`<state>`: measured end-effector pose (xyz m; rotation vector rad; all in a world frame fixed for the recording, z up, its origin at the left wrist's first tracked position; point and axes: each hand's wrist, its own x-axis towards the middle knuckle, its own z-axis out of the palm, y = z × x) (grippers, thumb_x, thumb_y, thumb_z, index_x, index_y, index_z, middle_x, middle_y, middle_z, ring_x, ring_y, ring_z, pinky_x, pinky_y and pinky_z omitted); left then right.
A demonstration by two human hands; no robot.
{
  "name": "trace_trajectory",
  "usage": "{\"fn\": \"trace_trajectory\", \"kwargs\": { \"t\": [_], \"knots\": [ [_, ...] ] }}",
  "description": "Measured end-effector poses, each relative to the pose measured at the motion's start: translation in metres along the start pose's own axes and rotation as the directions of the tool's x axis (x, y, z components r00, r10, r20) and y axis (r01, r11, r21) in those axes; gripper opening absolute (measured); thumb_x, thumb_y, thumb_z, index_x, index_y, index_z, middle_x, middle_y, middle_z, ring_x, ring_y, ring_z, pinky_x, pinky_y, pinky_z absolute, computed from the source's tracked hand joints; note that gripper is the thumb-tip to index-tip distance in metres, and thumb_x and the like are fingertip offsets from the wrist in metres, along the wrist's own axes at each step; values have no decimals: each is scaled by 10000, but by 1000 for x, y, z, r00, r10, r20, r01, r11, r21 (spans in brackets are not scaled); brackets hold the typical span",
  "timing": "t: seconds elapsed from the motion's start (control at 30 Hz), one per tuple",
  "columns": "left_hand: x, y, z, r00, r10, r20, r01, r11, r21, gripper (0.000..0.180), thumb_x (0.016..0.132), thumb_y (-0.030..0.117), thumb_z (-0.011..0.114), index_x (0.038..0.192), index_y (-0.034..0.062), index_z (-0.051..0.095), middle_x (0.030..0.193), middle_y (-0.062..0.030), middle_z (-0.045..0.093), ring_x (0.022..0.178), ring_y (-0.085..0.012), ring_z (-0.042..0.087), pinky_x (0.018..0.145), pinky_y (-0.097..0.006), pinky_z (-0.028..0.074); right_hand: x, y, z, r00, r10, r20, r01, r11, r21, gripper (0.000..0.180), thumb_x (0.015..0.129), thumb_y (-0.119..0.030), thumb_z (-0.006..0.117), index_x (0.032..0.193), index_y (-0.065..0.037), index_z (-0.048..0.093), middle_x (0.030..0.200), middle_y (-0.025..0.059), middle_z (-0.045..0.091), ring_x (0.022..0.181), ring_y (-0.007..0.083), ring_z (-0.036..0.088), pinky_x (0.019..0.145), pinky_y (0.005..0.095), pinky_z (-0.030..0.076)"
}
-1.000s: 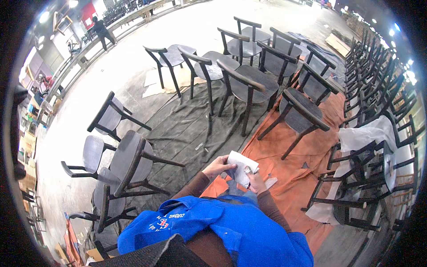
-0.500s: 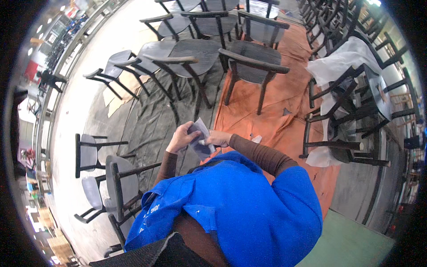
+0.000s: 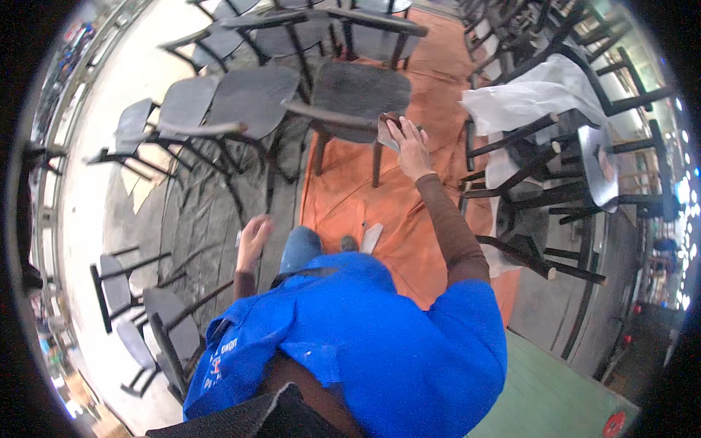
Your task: The person walks to a row of black chairs and wipes the armrests and seats with a white cloth. The person handles each chair one at a time, wiping different parts of the chair before moving to the next.
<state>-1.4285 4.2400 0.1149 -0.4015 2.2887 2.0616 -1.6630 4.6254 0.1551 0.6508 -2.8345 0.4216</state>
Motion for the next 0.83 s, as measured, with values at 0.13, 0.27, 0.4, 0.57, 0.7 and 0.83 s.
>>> {"fn": "trace_trajectory", "kwargs": {
  "t": [0.13, 0.27, 0.4, 0.57, 0.7, 0.83],
  "knots": [
    [2, -27, -40, 942, -317, -107, 326, 942, 81, 264, 924, 236, 534, 1056, 13, 583, 895, -43, 621, 823, -105, 586, 701, -239, 473, 26, 47, 48, 992, 42, 119, 7, 921, -390, 713, 765, -55, 546, 1410, -247, 310, 1445, 145, 265, 1349, 335, 223, 1050, 614, 123],
    [35, -25, -73, 916, -364, -170, 372, 928, 19, 261, 925, 250, 533, 1033, 18, 586, 826, -33, 626, 733, -101, 585, 573, -211, 438, 47, 23, 71, 994, 19, 105, 9, 967, -256, 693, 803, -149, 548, 1427, -255, 266, 1464, 174, 189, 1362, 363, 158, 1015, 675, 103],
    [105, -1, -70, 931, -289, -224, 314, 946, 82, 245, 926, 220, 529, 1036, 8, 583, 873, -43, 617, 764, -91, 570, 648, -232, 461, 92, -25, 92, 972, -75, 224, 129, 963, -237, 689, 797, -130, 546, 1421, -239, 277, 1467, 146, 198, 1354, 357, 173, 967, 719, 120],
    [178, 47, -26, 986, 7, -167, 32, 972, 231, 242, 918, 187, 540, 1069, 0, 573, 930, -76, 631, 873, -135, 593, 793, -269, 463, 186, -105, 140, 924, -364, 118, 372, 927, -47, 591, 847, -174, 498, 1404, -244, 310, 1450, 117, 253, 1313, 363, 254, 916, 694, 237],
    [205, 47, 15, 992, -28, -120, 55, 973, 222, 232, 909, 187, 547, 1073, 26, 583, 941, -95, 642, 883, -135, 598, 804, -279, 463, 211, -124, 160, 867, -486, 108, 495, 865, -82, 517, 898, -301, 441, 1398, -311, 311, 1486, 68, 202, 1342, 385, 195, 935, 708, 205],
    [181, 2, 32, 975, -126, -182, 148, 982, 115, 265, 897, 215, 567, 1099, 46, 592, 967, -94, 651, 928, -163, 604, 833, -286, 458, 169, -68, 146, 770, -633, 75, 636, 771, -24, 538, 884, -334, 461, 1401, -309, 310, 1502, 54, 183, 1359, 347, 190, 972, 681, 190]
  ]
}}
